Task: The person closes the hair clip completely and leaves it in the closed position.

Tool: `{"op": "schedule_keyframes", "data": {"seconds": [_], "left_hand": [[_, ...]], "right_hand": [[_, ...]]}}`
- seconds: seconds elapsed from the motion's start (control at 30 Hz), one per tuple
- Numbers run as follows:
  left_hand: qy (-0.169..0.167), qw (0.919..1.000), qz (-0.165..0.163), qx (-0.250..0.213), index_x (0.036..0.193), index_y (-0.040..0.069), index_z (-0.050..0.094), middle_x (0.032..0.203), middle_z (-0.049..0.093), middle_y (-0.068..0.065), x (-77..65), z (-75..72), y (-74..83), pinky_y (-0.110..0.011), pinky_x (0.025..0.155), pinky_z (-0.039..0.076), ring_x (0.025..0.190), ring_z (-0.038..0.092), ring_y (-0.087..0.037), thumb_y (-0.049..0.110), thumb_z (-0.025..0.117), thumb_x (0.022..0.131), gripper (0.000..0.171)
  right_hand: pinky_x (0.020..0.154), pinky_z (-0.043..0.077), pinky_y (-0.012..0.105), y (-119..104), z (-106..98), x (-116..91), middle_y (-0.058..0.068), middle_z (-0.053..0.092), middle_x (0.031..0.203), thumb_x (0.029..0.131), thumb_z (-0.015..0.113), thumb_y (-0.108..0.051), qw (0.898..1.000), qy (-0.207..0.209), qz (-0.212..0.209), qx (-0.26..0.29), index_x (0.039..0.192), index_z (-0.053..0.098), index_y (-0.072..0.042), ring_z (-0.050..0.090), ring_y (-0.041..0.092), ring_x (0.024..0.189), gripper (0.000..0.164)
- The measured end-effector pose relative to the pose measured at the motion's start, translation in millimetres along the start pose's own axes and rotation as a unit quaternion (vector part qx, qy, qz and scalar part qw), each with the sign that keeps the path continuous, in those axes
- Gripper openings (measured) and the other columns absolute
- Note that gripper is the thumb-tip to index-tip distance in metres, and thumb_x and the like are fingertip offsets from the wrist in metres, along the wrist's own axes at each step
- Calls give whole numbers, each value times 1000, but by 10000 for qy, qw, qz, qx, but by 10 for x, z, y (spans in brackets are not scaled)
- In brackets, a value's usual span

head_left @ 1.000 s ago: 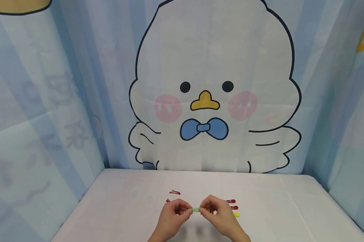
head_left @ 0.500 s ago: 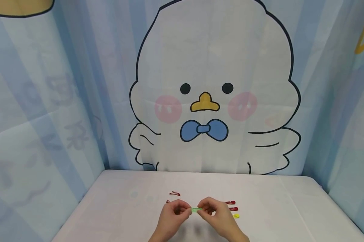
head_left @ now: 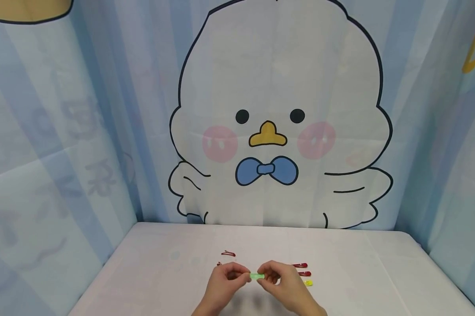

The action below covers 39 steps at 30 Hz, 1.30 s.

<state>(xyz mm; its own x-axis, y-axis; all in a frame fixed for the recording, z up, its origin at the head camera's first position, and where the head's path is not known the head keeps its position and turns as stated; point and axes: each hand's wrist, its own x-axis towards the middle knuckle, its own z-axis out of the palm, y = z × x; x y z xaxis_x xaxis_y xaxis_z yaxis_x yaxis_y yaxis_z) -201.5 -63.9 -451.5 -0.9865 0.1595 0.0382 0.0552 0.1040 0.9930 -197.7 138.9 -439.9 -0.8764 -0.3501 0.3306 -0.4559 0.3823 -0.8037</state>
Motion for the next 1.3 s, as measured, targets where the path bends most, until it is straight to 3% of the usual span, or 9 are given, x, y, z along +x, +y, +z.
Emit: {"op": "schedule_keyframes", "data": {"seconds": [0.27,0.4,0.73,1.07,1.3], "left_hand": [[-229,9997,56,78,99,-2,73,83,73,-5,-4,-27,8,-29,69,51,76,65,-15,7,73,89,13],[-350,9991,178,126,98,0,74,84,72,-5,1,-49,13,-26,66,49,74,62,-16,9,75,89,13],[-460,9926,710,870,100,7,73,88,68,2,12,-94,39,-25,66,44,78,57,-14,12,76,89,13],[-193,9837,1074,1426,101,10,73,90,69,6,41,-205,-29,-26,66,45,78,57,-11,14,77,88,13],[-19,9773,1213,1734,100,11,72,90,68,8,57,-330,-70,-27,68,45,80,57,-10,13,78,87,14]], "right_hand": [[62,50,26,6,-27,-23,-9,64,79,88,78,-7,9995,-46,-213,211,95,70,-8,56,4,68,10],[63,51,26,0,-42,-16,-9,64,79,87,78,-8,9998,-104,-76,160,94,70,-8,56,5,68,10],[63,49,25,-9,-96,14,-7,62,79,87,78,-7,9997,-171,150,53,94,70,-8,55,6,70,11],[61,49,25,21,-161,10,-11,61,76,85,79,-4,9995,20,-189,-234,92,70,-12,55,4,68,13],[62,47,24,56,-212,-21,-13,59,75,86,79,-8,9990,47,-210,-389,91,70,-13,54,4,68,11]]}}
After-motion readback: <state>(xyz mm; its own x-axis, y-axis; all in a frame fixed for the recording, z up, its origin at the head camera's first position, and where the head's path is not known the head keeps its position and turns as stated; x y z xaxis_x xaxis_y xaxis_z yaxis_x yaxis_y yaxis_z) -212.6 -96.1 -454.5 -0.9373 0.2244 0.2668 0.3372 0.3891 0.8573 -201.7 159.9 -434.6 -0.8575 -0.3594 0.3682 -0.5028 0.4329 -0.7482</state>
